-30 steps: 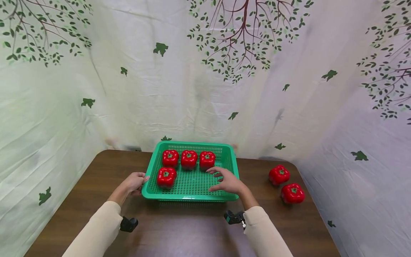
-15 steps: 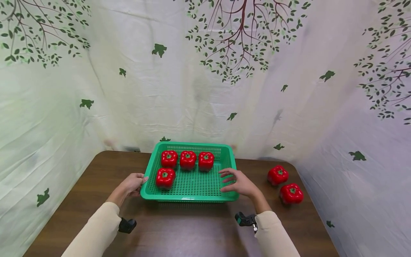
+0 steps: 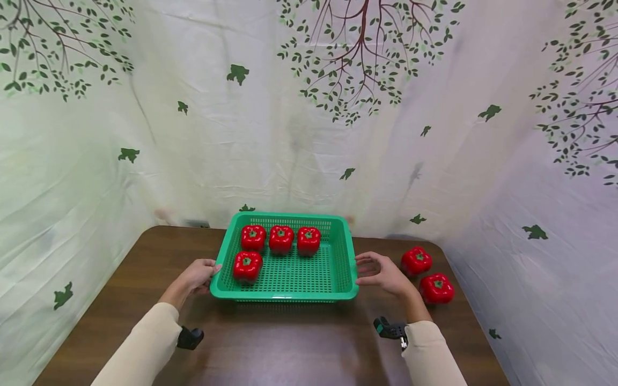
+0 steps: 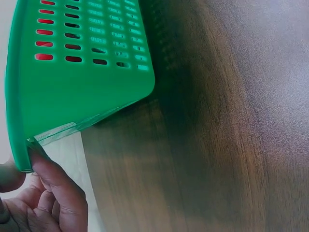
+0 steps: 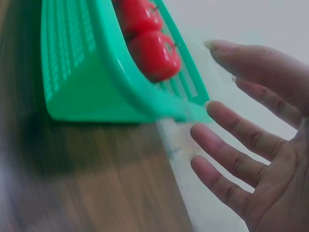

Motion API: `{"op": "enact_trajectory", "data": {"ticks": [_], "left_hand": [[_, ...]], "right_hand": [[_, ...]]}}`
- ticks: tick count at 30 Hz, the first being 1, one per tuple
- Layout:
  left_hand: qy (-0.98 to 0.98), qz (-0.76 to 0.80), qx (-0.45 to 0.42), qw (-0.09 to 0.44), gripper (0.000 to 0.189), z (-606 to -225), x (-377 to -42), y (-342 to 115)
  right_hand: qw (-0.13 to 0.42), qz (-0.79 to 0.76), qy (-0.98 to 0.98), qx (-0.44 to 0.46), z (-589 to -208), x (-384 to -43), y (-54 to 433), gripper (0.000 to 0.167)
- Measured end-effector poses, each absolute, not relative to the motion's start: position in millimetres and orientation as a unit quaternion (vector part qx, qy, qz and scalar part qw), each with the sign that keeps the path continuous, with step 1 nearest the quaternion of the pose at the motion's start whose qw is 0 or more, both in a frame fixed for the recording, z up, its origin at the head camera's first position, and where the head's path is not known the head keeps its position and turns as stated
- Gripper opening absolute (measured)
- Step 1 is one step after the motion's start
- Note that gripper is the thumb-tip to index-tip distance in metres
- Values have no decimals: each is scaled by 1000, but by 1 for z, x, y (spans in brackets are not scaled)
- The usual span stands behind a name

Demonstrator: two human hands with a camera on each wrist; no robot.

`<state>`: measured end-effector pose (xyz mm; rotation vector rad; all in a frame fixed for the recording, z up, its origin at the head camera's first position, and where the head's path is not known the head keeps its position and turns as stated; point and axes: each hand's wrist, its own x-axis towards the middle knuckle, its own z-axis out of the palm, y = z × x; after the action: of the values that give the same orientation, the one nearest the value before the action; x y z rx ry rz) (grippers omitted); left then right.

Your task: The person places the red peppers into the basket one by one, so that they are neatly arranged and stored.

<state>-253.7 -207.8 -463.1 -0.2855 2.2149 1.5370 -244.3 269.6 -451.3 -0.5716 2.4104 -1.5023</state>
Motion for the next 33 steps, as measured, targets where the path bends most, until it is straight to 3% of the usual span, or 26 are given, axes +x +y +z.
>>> {"op": "enact_trajectory", "data": {"ticks": [10, 18, 24, 33], "left_hand": [[801, 548, -104, 217, 37, -464, -254, -209], [796, 556, -101, 217, 37, -464, -255, -209], [800, 549, -106, 220, 37, -464, -253, -209], [799, 547, -112, 222, 37, -462, -255, -207]], "right_hand": [[67, -485, 865, -111, -456, -228, 310, 53], [4, -411, 907, -93, -452, -225, 344, 50], [20, -363, 931, -39, -449, -220, 365, 58], [43, -356, 933, -30, -451, -218, 384, 72]]}}
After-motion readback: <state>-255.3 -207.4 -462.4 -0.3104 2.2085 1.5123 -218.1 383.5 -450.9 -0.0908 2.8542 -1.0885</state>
